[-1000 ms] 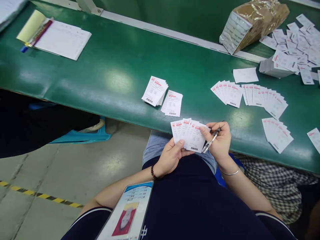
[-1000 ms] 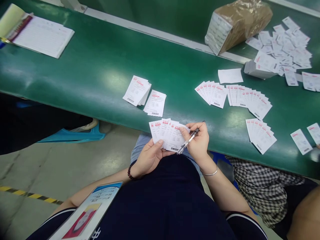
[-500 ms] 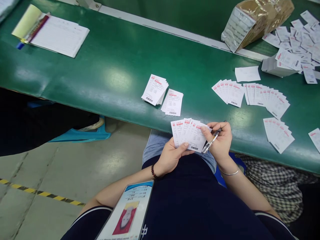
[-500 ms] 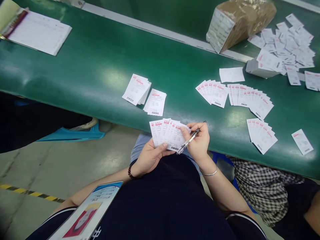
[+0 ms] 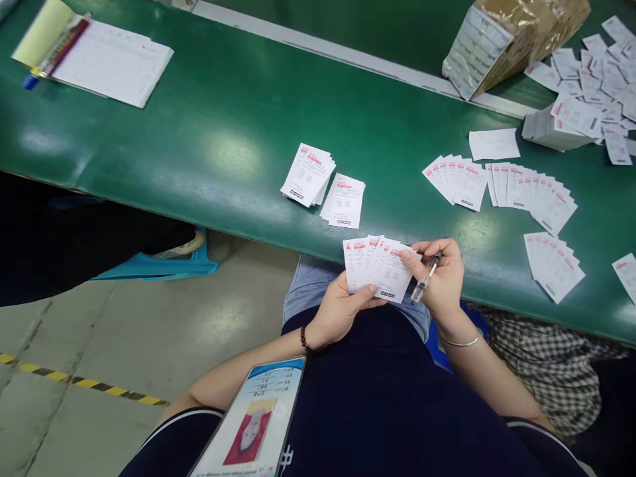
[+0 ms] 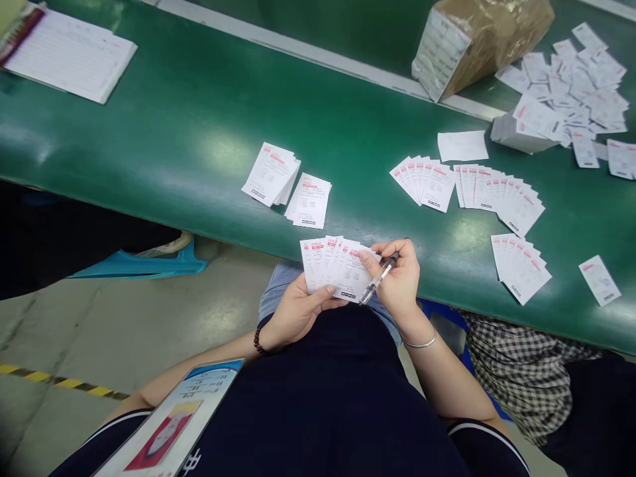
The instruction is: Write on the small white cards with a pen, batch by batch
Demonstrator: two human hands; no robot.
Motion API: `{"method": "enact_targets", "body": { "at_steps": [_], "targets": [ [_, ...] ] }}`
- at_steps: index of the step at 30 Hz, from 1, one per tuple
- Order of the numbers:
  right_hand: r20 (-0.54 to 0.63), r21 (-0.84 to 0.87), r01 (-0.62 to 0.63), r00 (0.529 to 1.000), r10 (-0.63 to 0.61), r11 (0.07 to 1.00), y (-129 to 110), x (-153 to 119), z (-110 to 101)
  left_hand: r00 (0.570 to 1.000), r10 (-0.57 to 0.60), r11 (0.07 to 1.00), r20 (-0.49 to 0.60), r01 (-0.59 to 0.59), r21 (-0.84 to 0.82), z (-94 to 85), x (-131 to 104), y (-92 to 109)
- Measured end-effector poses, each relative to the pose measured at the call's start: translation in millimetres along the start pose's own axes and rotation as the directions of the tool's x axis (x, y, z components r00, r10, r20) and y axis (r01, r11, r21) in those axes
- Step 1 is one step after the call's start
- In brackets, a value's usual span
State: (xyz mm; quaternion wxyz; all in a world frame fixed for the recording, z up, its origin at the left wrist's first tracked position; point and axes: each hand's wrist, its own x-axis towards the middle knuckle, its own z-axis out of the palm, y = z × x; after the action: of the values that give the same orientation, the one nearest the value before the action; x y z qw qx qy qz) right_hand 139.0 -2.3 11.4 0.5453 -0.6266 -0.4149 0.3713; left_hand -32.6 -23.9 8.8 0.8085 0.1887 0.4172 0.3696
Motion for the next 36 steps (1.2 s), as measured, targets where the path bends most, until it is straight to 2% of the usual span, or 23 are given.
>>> {"method": "enact_targets", "body": {
  "at_steps": [8,14,19,23,36],
  "targets": [
    [-0.003,0.025,-0.017,1.000,0.017,1.000,-2.4,-1.1,0.5,1.000,-0.002,1.000,-0.020,0.002,0.027,-0.5,0.8,-2.2],
    [0.177,0.116,-0.155,0.975,0.133,0.981,2.3,1.9,-6.3,1.000,-0.024,0.999,-0.003,0.024,0.048,-1.8,0.8,-3.1],
    [0.178,0.080,-0.182,0.970,0.166,0.980,2.7,6.0,-11.2,0.998,-0.032,0.999,0.062,0.031,0.012,-2.9,0.5,-1.7],
    [0.198,0.036,-0.190,0.964,0.179,0.981,-1.6,7.8,-14.1,0.994,-0.074,0.996,0.075,0.077,-0.039,-2.9,0.4,0.2],
    [0.165,0.017,-0.185,0.970,0.179,0.983,0.8,6.5,-11.9,0.996,-0.048,0.998,0.078,0.045,0.036,-1.2,1.3,-0.3]
  ]
}}
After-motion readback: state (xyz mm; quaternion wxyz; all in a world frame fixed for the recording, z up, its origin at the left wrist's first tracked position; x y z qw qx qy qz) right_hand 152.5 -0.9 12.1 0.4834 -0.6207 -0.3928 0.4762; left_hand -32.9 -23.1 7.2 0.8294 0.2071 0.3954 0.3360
